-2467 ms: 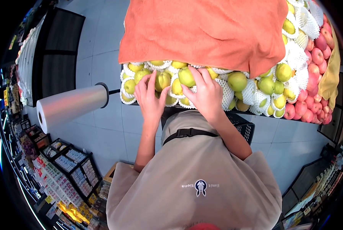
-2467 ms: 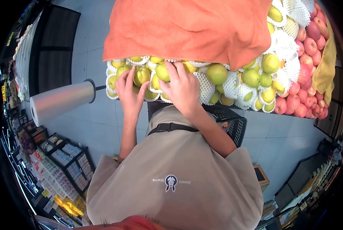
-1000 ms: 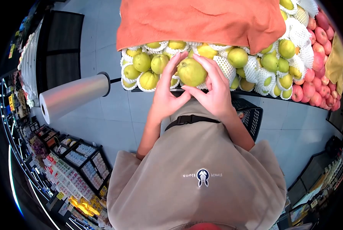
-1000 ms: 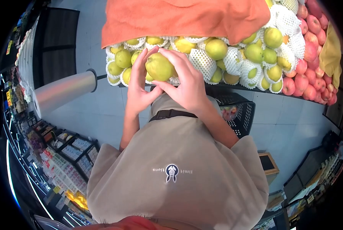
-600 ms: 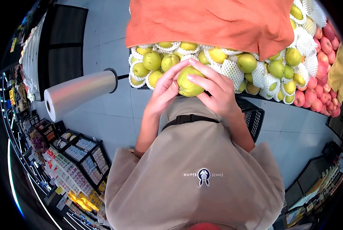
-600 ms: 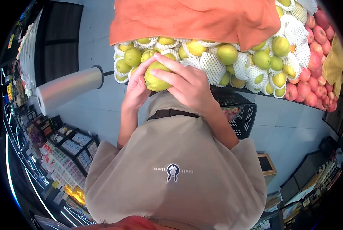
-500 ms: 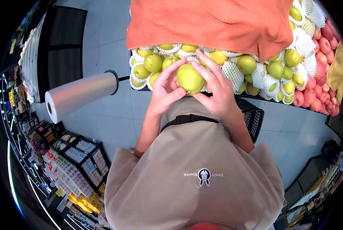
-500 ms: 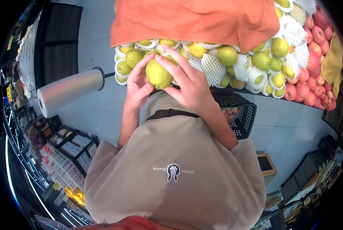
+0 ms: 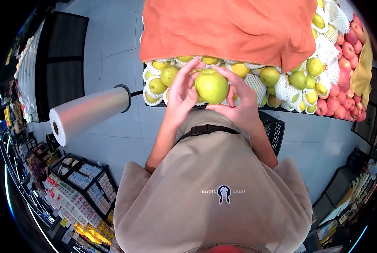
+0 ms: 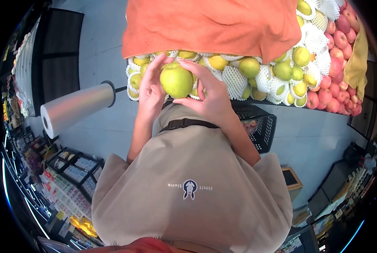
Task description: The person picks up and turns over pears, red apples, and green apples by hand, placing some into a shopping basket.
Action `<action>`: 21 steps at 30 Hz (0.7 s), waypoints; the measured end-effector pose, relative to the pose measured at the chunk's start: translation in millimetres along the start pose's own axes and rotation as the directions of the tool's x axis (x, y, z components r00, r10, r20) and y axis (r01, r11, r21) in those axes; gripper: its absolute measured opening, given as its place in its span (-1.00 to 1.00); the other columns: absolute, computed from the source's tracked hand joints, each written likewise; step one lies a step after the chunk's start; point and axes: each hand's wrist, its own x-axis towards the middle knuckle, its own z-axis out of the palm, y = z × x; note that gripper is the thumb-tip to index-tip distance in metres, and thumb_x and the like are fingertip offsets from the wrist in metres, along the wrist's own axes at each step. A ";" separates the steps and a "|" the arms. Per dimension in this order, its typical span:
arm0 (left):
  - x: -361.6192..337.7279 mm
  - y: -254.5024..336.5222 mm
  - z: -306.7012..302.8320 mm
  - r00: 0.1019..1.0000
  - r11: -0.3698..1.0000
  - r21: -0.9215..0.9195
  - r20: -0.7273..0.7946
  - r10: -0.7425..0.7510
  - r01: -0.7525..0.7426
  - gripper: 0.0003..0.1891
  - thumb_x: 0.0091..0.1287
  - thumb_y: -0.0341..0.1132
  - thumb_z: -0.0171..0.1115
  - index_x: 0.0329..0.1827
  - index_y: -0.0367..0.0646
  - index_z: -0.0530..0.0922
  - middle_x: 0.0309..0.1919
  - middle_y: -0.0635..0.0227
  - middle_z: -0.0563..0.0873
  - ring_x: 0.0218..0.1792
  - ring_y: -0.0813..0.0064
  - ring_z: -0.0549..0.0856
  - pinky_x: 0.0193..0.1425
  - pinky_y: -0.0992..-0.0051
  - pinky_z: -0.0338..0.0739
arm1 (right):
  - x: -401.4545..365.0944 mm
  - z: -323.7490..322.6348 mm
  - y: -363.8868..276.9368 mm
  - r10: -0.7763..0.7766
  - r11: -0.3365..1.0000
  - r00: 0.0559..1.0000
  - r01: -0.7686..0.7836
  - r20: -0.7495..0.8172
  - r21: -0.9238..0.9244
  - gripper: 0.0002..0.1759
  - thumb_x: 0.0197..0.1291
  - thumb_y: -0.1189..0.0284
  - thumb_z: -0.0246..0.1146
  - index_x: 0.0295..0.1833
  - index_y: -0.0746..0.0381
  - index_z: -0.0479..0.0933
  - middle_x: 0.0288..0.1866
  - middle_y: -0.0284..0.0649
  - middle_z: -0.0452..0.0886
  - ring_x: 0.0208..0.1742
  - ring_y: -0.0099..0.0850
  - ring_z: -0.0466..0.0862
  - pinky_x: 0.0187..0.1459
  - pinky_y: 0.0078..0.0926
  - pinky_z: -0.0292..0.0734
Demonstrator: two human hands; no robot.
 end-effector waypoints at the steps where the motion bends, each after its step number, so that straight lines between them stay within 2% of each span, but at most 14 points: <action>1: -2.0 -0.7 0.0 0.985 0.960 -0.228 -0.010 -0.170 0.164 -0.22 0.46 0.12 0.13 0.53 -0.28 0.18 0.40 0.12 0.39 0.43 0.28 0.40 0.46 0.23 0.35 | -2.9 5.6 6.7 0.016 0.984 1.000 -0.016 0.001 0.178 -0.05 -0.21 0.51 0.60 0.40 0.19 0.37 0.40 -0.23 0.51 -0.48 -0.65 0.41 -0.48 -0.74 0.33; 2: -6.2 -0.8 -2.0 0.986 0.960 -0.232 -0.018 -0.167 0.158 -0.22 0.46 0.12 0.13 0.53 -0.28 0.18 0.40 0.12 0.39 0.43 0.28 0.40 0.46 0.23 0.35 | -3.7 9.3 9.9 0.034 0.936 0.999 -0.034 0.007 0.352 0.01 -0.22 0.56 0.61 0.45 0.19 0.31 0.46 -0.21 0.46 -0.51 -0.67 0.37 -0.47 -0.78 0.31; 4: -17.1 -2.7 -7.6 0.897 0.832 -0.342 0.093 -0.432 0.436 -0.31 0.60 0.13 -0.26 0.53 -0.29 0.15 0.41 0.13 0.38 0.42 0.29 0.41 0.49 0.22 0.32 | 1.0 12.4 10.2 0.016 0.945 0.999 -0.029 0.044 0.326 0.03 -0.20 0.54 0.61 0.46 0.18 0.28 0.48 -0.23 0.44 -0.51 -0.68 0.35 -0.48 -0.79 0.29; 5: -19.6 -5.8 -9.5 0.912 0.819 -0.407 0.112 -0.395 0.405 -0.35 0.63 0.07 -0.32 0.51 -0.31 0.17 0.42 0.14 0.38 0.41 0.31 0.42 0.47 0.24 0.34 | 2.8 14.0 9.7 -0.001 0.952 0.998 -0.020 0.069 0.304 0.05 -0.18 0.53 0.61 0.48 0.17 0.24 0.50 -0.24 0.42 -0.52 -0.70 0.32 -0.49 -0.79 0.27; 9: -22.7 -10.5 -17.1 0.930 0.795 -0.486 0.132 -0.344 0.363 -0.34 0.62 0.07 -0.27 0.51 -0.33 0.16 0.42 0.16 0.40 0.40 0.32 0.43 0.46 0.25 0.37 | 11.0 11.9 0.8 0.066 0.988 0.984 -0.087 0.165 0.126 0.00 -0.15 0.52 0.60 0.46 0.16 0.27 0.53 -0.24 0.39 -0.52 -0.69 0.30 -0.49 -0.77 0.26; 11: -21.1 -6.8 -14.9 0.936 0.845 -0.420 0.029 -0.351 0.330 -0.39 0.61 0.04 -0.13 0.49 -0.28 0.21 0.40 0.18 0.42 0.37 0.39 0.46 0.38 0.34 0.44 | 12.7 15.7 3.5 0.010 1.000 0.995 -0.009 0.096 -0.019 -0.04 -0.14 0.50 0.59 0.44 0.15 0.31 0.52 -0.27 0.39 -0.53 -0.67 0.30 -0.49 -0.75 0.27; 12: -20.1 -7.6 -14.3 0.936 0.845 -0.422 0.027 -0.351 0.329 -0.39 0.61 0.04 -0.13 0.49 -0.28 0.21 0.40 0.18 0.42 0.37 0.39 0.46 0.38 0.34 0.44 | 13.3 16.3 1.2 0.011 1.000 0.995 -0.009 0.098 -0.020 -0.04 -0.14 0.50 0.59 0.44 0.15 0.31 0.52 -0.27 0.39 -0.53 -0.67 0.30 -0.49 -0.75 0.27; 14: -17.8 -9.4 -13.8 0.933 0.881 -0.350 -0.048 -0.357 0.319 -0.46 0.52 -0.16 0.17 0.43 -0.23 0.27 0.31 0.23 0.47 0.28 0.46 0.52 0.28 0.44 0.49 | 14.3 17.5 -5.1 -0.046 0.984 0.998 0.052 0.041 -0.171 -0.13 -0.07 0.44 0.55 0.41 0.14 0.34 0.41 -0.17 0.47 0.18 -0.26 0.67 -0.02 -0.42 0.64; 15: -17.5 -10.0 -9.5 0.933 0.880 -0.350 -0.048 -0.357 0.319 -0.46 0.52 -0.16 0.17 0.43 -0.23 0.27 0.31 0.23 0.47 0.28 0.46 0.52 0.28 0.44 0.49 | 15.3 18.3 -1.5 -0.045 0.984 0.998 0.052 0.041 -0.171 -0.13 -0.07 0.44 0.55 0.41 0.14 0.34 0.41 -0.17 0.47 0.18 -0.26 0.67 -0.02 -0.42 0.64; 17: -16.7 -10.2 1.3 0.964 0.965 -0.189 -0.157 -0.213 0.182 -0.43 0.35 -0.35 0.38 0.36 -0.20 0.32 0.19 0.28 0.50 0.17 0.51 0.55 0.22 0.48 0.51 | 17.8 19.5 9.3 -0.237 0.923 0.969 0.246 0.067 -0.296 -0.15 -0.06 0.45 0.53 0.41 0.16 0.35 0.34 -0.23 0.54 -0.10 -0.41 0.72 -0.20 -0.52 0.61; 18: -16.8 -9.2 2.6 0.965 0.964 -0.191 -0.151 -0.216 0.185 -0.43 0.35 -0.35 0.38 0.36 -0.20 0.32 0.19 0.28 0.50 0.17 0.51 0.55 0.22 0.48 0.51 | 15.6 18.1 8.0 -0.233 0.923 0.970 0.242 0.064 -0.300 -0.15 -0.06 0.45 0.53 0.41 0.16 0.35 0.34 -0.23 0.54 -0.10 -0.41 0.72 -0.20 -0.52 0.61; 19: -16.6 -8.3 3.4 0.966 0.961 -0.219 -0.153 -0.206 0.171 -0.39 0.30 -0.41 0.42 0.36 -0.20 0.32 0.16 0.29 0.50 0.14 0.51 0.55 0.21 0.47 0.51 | 12.6 16.4 5.6 -0.042 0.992 0.998 0.047 0.039 -0.120 -0.19 0.01 0.44 0.51 0.41 0.19 0.34 0.30 -0.22 0.57 -0.28 -0.50 0.63 -0.30 -0.58 0.55; 20: -15.7 -7.9 3.5 0.968 0.957 -0.247 -0.154 -0.197 0.155 -0.36 0.25 -0.46 0.45 0.35 -0.21 0.31 0.13 0.30 0.50 0.11 0.50 0.55 0.21 0.46 0.52 | 11.1 14.8 4.4 0.150 0.986 0.988 -0.153 0.049 0.067 -0.22 0.08 0.44 0.48 0.41 0.23 0.33 0.26 -0.22 0.59 -0.45 -0.60 0.54 -0.40 -0.65 0.48; 21: -15.6 -10.3 1.6 0.969 0.956 -0.248 -0.146 -0.198 0.158 -0.36 0.25 -0.46 0.45 0.35 -0.21 0.31 0.13 0.30 0.50 0.11 0.50 0.55 0.21 0.46 0.52 | 10.8 14.5 7.8 0.152 0.986 0.988 -0.154 0.041 0.064 -0.22 0.08 0.44 0.48 0.41 0.23 0.33 0.26 -0.22 0.59 -0.45 -0.60 0.54 -0.40 -0.65 0.48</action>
